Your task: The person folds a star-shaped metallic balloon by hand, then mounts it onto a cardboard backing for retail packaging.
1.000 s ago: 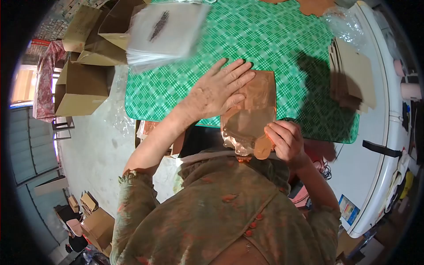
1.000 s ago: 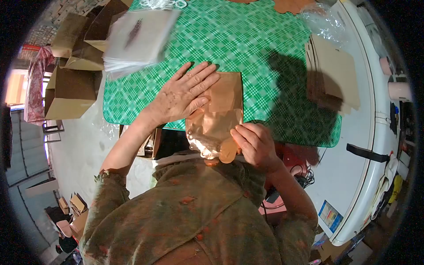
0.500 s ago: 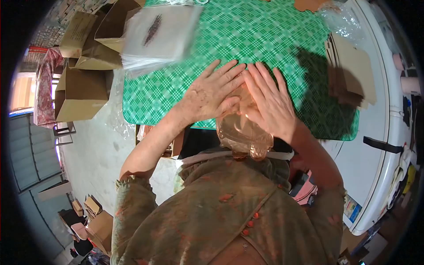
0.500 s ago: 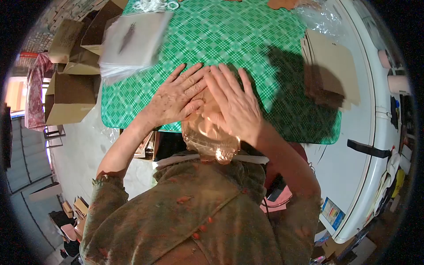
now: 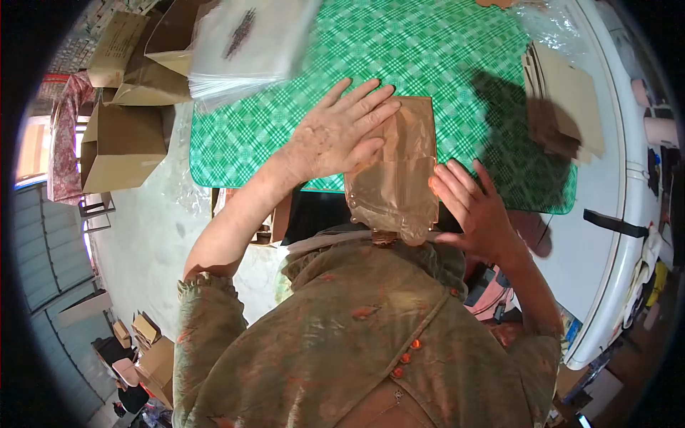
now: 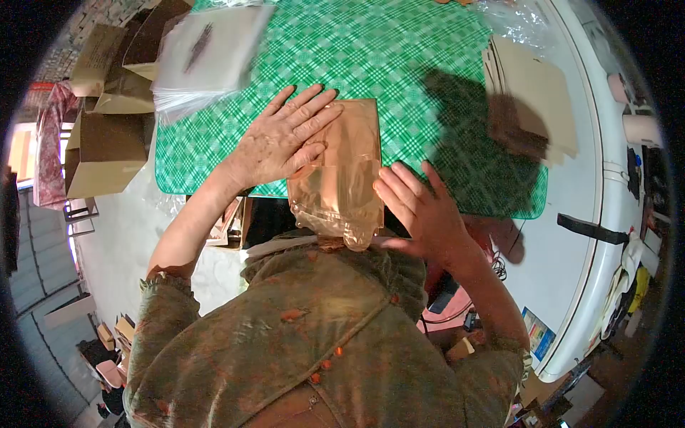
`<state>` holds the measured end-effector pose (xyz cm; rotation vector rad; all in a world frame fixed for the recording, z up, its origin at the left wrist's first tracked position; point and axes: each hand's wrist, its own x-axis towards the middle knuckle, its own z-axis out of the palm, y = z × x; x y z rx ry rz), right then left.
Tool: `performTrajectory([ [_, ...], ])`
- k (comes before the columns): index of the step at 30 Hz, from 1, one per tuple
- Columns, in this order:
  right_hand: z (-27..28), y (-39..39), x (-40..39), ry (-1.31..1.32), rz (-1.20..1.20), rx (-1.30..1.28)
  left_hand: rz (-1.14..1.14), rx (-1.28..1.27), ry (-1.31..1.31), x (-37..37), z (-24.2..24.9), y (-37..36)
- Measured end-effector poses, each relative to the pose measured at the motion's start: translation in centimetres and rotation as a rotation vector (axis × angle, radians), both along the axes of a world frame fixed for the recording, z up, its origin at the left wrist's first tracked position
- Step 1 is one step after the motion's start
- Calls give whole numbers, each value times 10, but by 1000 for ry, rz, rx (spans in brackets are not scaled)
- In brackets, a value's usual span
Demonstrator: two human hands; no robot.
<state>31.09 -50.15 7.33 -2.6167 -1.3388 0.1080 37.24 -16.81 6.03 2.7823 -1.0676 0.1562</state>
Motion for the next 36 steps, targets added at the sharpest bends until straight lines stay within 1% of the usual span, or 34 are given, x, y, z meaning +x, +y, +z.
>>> performTrajectory([
  [1,-1,-2,-2,-23,37,8,-4,-5,-3,0,-1,0],
  [2,-3,-2,-4,-139,63,-26,-7,-8,-7,0,-2,0],
  [5,-31,8,0,-339,99,256,-10,-10,-13,0,-2,2],
  [6,-23,17,2,-324,91,300,-14,-9,-15,0,-1,2],
  [9,-28,27,0,-281,126,343,-9,-9,-19,-1,-1,2],
  [13,-19,38,-5,-299,121,436,-4,-30,-34,-2,-2,1],
  [18,-28,36,-8,-324,92,434,32,-121,-87,-12,10,2],
  [22,-30,31,-8,-318,69,422,55,-128,-15,-44,10,18],
  [25,-32,29,-7,-312,59,422,14,-144,113,-75,4,24],
  [29,-34,31,-8,-317,57,430,8,-193,111,-102,10,20],
  [30,-34,32,-8,-326,56,435,-2,-235,92,-106,9,17],
  [36,-43,35,-11,-356,27,494,-48,-286,-92,-112,-20,5],
])
